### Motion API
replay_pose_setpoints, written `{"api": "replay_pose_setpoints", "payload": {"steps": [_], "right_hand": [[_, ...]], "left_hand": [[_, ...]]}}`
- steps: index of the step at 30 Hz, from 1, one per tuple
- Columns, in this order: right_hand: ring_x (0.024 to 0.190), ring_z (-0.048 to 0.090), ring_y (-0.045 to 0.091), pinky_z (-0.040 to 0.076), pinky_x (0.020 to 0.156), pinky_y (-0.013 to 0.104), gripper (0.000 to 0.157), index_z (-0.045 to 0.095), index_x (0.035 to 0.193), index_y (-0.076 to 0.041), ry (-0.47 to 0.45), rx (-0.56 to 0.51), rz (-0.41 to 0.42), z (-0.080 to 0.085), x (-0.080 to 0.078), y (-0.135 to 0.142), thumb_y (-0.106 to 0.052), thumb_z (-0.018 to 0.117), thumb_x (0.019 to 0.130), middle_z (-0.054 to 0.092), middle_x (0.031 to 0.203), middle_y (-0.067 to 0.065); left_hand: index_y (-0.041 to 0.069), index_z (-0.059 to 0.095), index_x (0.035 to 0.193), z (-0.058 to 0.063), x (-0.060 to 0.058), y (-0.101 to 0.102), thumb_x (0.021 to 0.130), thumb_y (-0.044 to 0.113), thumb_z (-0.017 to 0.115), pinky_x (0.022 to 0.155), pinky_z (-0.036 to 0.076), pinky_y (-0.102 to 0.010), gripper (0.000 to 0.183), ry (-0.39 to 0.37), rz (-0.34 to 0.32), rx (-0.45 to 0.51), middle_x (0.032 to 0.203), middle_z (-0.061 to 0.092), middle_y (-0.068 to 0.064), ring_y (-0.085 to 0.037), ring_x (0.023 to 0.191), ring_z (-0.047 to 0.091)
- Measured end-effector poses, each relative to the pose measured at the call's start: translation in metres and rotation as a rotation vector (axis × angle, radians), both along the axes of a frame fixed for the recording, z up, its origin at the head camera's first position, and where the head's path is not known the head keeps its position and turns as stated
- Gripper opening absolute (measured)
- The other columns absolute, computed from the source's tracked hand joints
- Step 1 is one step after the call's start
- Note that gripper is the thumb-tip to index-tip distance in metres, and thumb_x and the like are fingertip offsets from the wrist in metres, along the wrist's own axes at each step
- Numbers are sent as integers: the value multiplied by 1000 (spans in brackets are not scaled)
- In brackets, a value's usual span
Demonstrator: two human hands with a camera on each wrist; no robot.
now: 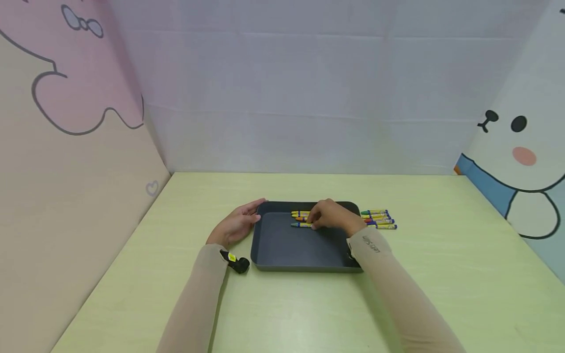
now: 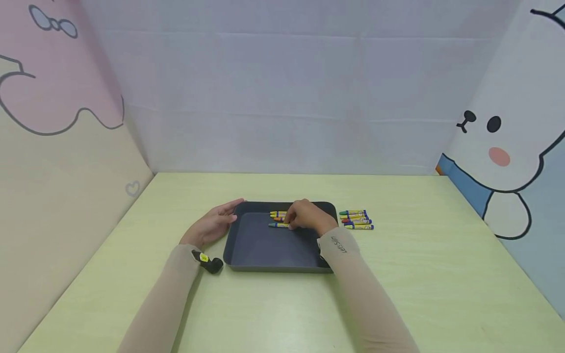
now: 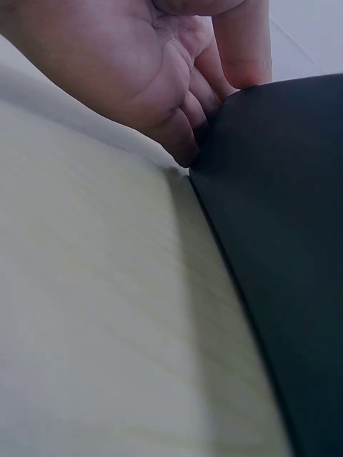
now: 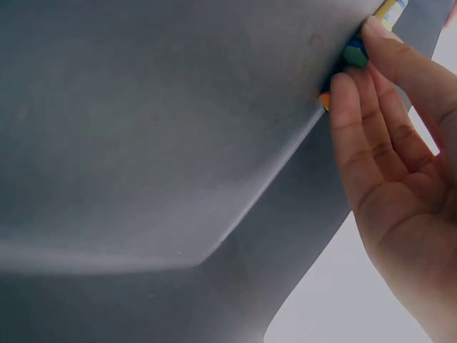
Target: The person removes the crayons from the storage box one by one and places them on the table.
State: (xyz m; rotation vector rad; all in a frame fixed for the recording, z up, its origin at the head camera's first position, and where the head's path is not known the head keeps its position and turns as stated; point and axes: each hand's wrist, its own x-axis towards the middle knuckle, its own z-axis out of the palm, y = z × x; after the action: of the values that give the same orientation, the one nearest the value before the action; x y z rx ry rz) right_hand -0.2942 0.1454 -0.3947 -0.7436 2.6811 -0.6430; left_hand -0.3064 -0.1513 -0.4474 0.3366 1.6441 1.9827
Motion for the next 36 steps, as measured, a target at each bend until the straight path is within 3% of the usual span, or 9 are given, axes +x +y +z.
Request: {"api": "replay_pose_setpoints", "payload": {"steps": [21, 28, 36], "right_hand": [[81, 66, 13, 54, 73, 29, 13, 76, 97, -12, -25, 3, -8, 0, -3, 1, -11, 72, 85, 73, 94, 3], [81, 65, 13, 54, 72, 29, 14, 76, 99, -10, -25, -18, 31, 2, -4, 3, -11, 71, 86, 73, 95, 4], [85, 66, 15, 54, 73, 29, 16, 75, 101, -9, -30, -19, 45, 7, -3, 4, -10, 70, 86, 72, 97, 5]], "left_hand": [[7, 16, 155, 1, 2, 0, 96, -9, 39, 120, 7, -41, 65, 3, -4, 0, 163, -2, -5, -21, 149, -2], [9, 15, 155, 3, 2, -1, 97, -7, 40, 118, 13, -38, 65, 10, -11, -17, 163, -2, -4, -20, 149, -1], [8, 16, 155, 3, 3, -1, 97, -8, 40, 120, 6, -40, 65, 12, -4, -9, 163, -6, -4, -20, 149, -9]]}}
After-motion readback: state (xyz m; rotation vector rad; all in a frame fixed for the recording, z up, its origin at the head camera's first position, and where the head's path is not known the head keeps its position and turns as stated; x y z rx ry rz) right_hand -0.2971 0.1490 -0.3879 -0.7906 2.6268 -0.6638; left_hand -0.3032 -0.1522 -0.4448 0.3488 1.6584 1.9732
